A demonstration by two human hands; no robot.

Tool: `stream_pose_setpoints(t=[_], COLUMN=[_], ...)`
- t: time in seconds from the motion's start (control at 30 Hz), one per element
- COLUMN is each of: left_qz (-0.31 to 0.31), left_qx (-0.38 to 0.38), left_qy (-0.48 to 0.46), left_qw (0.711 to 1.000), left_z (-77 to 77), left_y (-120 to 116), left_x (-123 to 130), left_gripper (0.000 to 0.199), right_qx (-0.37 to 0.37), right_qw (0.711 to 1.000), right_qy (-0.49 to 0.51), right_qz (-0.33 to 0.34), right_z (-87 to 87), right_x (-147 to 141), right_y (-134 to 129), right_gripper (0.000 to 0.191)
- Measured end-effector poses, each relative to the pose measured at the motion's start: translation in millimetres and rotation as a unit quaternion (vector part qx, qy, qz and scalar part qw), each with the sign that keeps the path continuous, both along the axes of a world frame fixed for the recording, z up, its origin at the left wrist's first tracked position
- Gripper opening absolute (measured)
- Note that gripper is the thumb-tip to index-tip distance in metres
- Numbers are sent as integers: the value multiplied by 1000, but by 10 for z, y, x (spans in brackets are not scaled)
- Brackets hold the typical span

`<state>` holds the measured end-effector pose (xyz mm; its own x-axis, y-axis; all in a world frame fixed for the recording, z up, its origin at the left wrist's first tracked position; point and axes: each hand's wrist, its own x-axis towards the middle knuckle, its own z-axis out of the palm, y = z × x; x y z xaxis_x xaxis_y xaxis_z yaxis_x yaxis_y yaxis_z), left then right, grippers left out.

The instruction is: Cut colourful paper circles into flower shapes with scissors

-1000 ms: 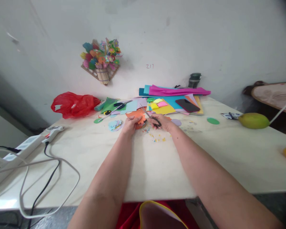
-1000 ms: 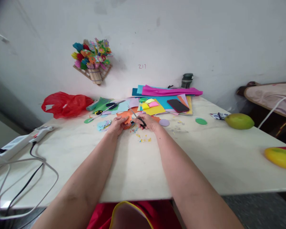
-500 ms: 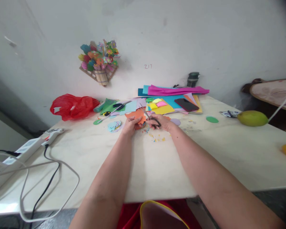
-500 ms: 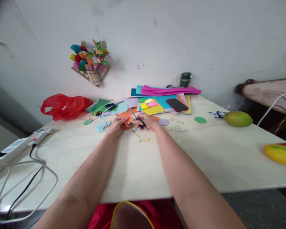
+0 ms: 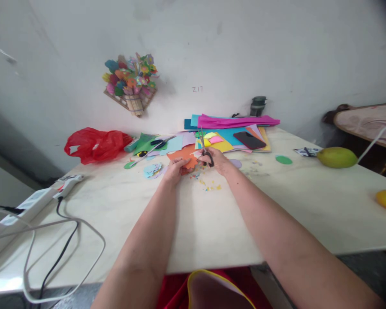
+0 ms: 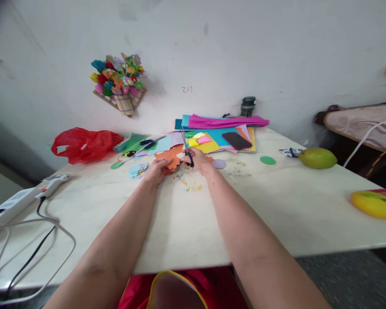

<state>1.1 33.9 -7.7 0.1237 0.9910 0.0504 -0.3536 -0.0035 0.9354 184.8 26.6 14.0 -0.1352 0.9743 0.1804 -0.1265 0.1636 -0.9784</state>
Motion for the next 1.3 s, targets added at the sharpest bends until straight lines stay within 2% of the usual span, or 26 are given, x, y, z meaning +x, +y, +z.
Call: stream_pose_setpoints(t=[0.17,0.43,0.63,0.77,0.93,1.1,1.3], left_qz=[-9,-45,-39,2,17,37,58], left_qx=[12,52,68,66,63,46,26], left_qy=[15,51,46,1,-14,-16,-62], left_qw=[1000,996,996,998,998,998,996], left_z=[-3,-6,-1,12,35,36,51], left_y=[-24,-27,-20,-1,2,-5,-13], left_x=[15,17,20,33,33,30,52], left_gripper=[32,33,36,44,41,39,39], right_qx=[-16,17,23,-9,1,7,-15], right_qw=[1000,999,999,999,988,984,977], right_qy=[4,-5,-22,-50,-109,-130,-151], right_qz=[-21,-36,-25,14,111,123,151], right_z=[37,51,32,20,29,28,-11], right_x=[-69,-143,-126,-74,-40,-29,-20], right_y=[-37,-28,-9,-32,-73,-72,-62], right_gripper=[41,29,32,40,37,39,40])
